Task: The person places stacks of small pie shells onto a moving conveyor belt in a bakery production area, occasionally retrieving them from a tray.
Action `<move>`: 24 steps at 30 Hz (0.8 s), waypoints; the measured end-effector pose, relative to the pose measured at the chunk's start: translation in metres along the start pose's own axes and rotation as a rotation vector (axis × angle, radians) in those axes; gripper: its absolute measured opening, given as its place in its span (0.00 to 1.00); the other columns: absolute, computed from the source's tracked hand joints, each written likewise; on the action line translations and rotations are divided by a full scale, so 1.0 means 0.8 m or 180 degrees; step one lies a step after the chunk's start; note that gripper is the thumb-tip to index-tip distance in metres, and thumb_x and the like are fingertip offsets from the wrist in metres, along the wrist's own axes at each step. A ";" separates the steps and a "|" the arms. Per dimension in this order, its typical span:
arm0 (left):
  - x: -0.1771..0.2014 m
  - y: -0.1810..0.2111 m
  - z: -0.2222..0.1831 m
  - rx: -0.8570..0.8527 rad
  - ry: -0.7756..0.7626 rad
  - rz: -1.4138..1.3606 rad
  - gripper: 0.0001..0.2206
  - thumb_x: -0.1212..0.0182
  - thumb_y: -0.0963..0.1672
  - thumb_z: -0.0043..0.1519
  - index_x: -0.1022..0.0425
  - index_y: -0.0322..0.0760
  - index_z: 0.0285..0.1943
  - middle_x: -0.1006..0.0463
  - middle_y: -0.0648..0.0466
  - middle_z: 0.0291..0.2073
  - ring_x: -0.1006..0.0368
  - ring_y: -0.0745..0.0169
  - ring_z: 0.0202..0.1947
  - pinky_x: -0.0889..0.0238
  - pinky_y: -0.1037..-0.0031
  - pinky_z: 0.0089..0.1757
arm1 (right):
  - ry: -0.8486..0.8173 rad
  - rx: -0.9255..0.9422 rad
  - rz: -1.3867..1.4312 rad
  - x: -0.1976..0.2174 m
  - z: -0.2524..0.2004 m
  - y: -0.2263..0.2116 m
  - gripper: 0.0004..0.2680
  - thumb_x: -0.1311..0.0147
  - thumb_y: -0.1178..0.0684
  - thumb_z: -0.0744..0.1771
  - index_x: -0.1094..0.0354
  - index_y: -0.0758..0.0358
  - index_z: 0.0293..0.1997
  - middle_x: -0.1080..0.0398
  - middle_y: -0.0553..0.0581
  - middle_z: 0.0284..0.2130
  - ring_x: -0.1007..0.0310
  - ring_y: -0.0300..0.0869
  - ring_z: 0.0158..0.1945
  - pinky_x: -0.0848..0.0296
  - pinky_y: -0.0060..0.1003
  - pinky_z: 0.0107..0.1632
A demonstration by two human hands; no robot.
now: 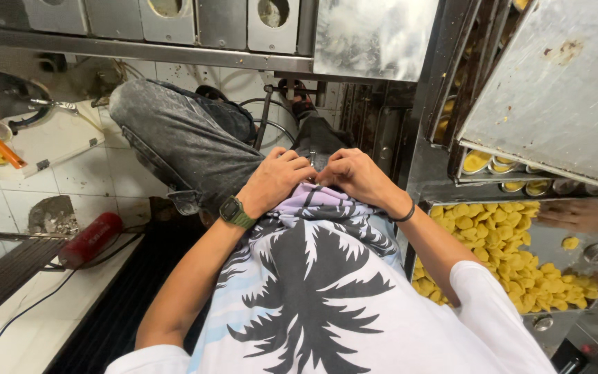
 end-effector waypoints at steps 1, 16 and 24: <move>-0.002 -0.002 -0.001 0.0057 -0.0019 0.0043 0.08 0.52 0.53 0.67 0.30 0.55 0.45 0.28 0.65 0.37 0.32 0.68 0.45 0.44 0.72 0.54 | 0.0065 -0.0067 0.0030 0.005 0.003 -0.003 0.03 0.38 0.54 0.65 0.21 0.47 0.35 0.24 0.48 0.31 0.23 0.46 0.46 0.31 0.46 0.55; 0.106 -0.012 -0.022 0.0534 -0.0100 -0.1178 0.13 0.43 0.52 0.69 0.26 0.47 0.34 0.23 0.61 0.39 0.28 0.60 0.47 0.40 0.65 0.51 | 0.0722 -0.0211 0.0173 0.032 0.012 0.005 0.04 0.39 0.53 0.68 0.22 0.56 0.43 0.21 0.55 0.34 0.22 0.51 0.44 0.27 0.46 0.51; 0.083 -0.108 0.005 0.1221 0.0136 0.0370 0.14 0.38 0.58 0.64 0.24 0.54 0.36 0.22 0.61 0.38 0.25 0.57 0.43 0.39 0.63 0.51 | 0.1802 -0.0004 0.0028 0.128 -0.029 -0.038 0.09 0.42 0.54 0.69 0.27 0.57 0.28 0.22 0.53 0.32 0.24 0.50 0.37 0.26 0.42 0.45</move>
Point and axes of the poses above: each hand's wrist, its own z-axis towards the middle knuckle, its own x-axis out of the back of the hand, y = z × x, the point moved 8 cm from there along z, towards the middle knuckle
